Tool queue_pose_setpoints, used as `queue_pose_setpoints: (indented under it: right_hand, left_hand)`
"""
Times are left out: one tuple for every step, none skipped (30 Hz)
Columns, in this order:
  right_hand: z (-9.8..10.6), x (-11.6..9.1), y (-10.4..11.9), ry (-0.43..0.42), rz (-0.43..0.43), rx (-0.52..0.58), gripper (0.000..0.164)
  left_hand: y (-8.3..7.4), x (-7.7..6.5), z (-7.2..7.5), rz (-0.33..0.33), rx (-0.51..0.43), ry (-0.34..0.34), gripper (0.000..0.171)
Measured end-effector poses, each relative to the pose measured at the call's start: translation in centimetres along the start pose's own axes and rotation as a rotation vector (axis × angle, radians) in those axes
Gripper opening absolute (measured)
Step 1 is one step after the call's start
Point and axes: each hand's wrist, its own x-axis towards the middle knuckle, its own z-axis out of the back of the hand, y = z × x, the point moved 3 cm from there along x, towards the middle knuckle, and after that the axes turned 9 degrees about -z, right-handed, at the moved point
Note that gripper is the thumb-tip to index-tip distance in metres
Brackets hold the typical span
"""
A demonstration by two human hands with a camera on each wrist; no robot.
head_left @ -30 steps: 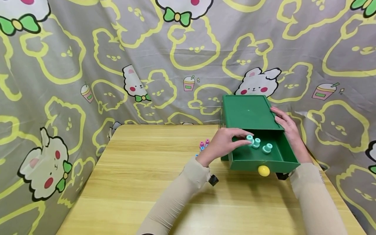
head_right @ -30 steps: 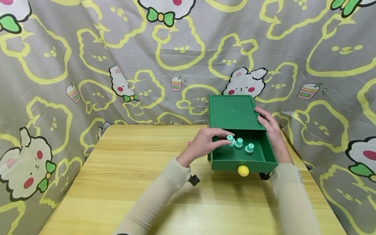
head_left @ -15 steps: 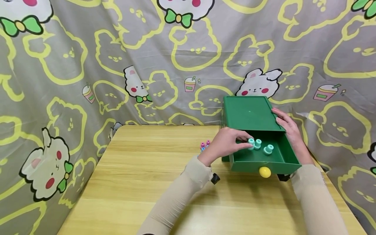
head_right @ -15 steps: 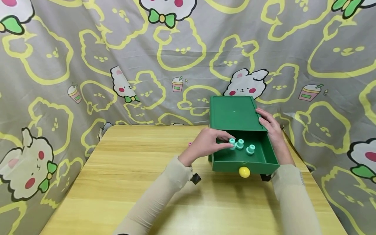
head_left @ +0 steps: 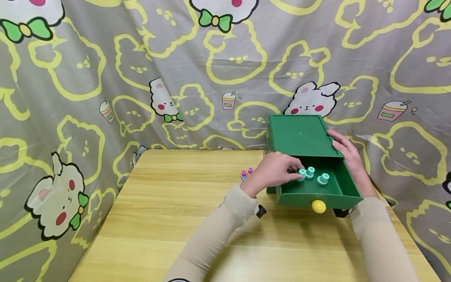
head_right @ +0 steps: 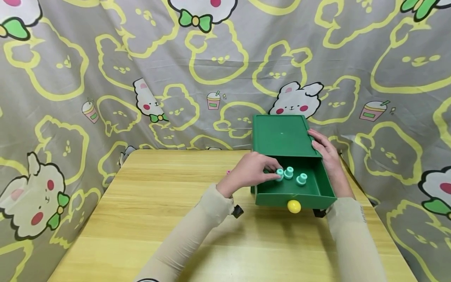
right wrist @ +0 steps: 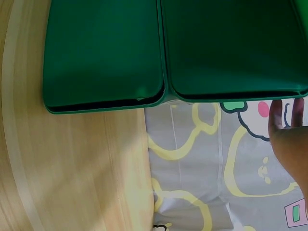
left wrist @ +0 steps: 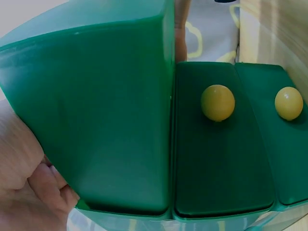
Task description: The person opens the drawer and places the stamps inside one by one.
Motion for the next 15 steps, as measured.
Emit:
queue_pose_setpoints:
  right_hand:
    - [-0.01,0.0,0.03,0.001,0.001,0.0,0.042]
    - [-0.02,-0.01,0.05,0.001,0.0,0.0,0.042]
    - [-0.03,-0.02,0.05,0.001,-0.001,0.0,0.042]
    - [-0.04,-0.03,0.05,0.002,-0.003,0.001,0.042]
    - [-0.04,-0.03,0.05,0.003,-0.004,-0.001,0.042]
    - [-0.03,-0.02,0.03,0.003,-0.004,-0.003,0.042]
    - [-0.03,-0.02,0.02,0.003,-0.004,-0.006,0.042]
    - [-0.02,-0.01,0.01,0.001,-0.004,-0.011,0.042]
    - [-0.01,0.0,-0.01,0.001,-0.003,-0.011,0.042]
    - [-0.01,0.02,-0.01,0.001,-0.001,-0.013,0.042]
    - [0.0,0.03,-0.02,0.001,0.001,-0.014,0.042]
    - [0.01,0.05,-0.01,0.0,0.003,-0.015,0.042]
    - [0.03,0.05,-0.02,0.001,0.004,-0.015,0.042]
    - [0.04,0.06,-0.03,0.0,0.006,-0.016,0.042]
    - [0.05,0.06,-0.05,0.001,0.005,-0.016,0.042]
  left_hand:
    - [-0.02,0.05,-0.02,0.0,0.007,0.012,0.025]
    - [-0.05,0.1,-0.04,-0.001,0.012,0.024,0.025]
    - [-0.07,0.15,-0.07,-0.004,0.015,0.034,0.024]
    - [-0.09,0.19,-0.08,-0.007,0.018,0.042,0.024]
    - [-0.12,0.23,-0.08,-0.005,0.018,0.051,0.024]
    - [-0.13,0.26,-0.09,-0.005,0.02,0.058,0.024]
    - [-0.13,0.29,-0.1,-0.006,0.018,0.063,0.024]
    - [-0.14,0.32,-0.1,-0.007,0.019,0.068,0.024]
    - [-0.16,0.34,-0.1,-0.007,0.019,0.072,0.024]
    - [-0.19,0.35,-0.08,-0.003,0.021,0.079,0.024]
    - [-0.2,0.36,-0.06,0.001,0.022,0.086,0.024]
    - [-0.2,0.39,-0.06,0.001,0.025,0.091,0.024]
    - [-0.21,0.42,-0.05,0.005,0.026,0.099,0.024]
    - [-0.24,0.43,-0.02,0.007,0.027,0.105,0.024]
    - [-0.27,0.46,0.0,0.011,0.03,0.112,0.024]
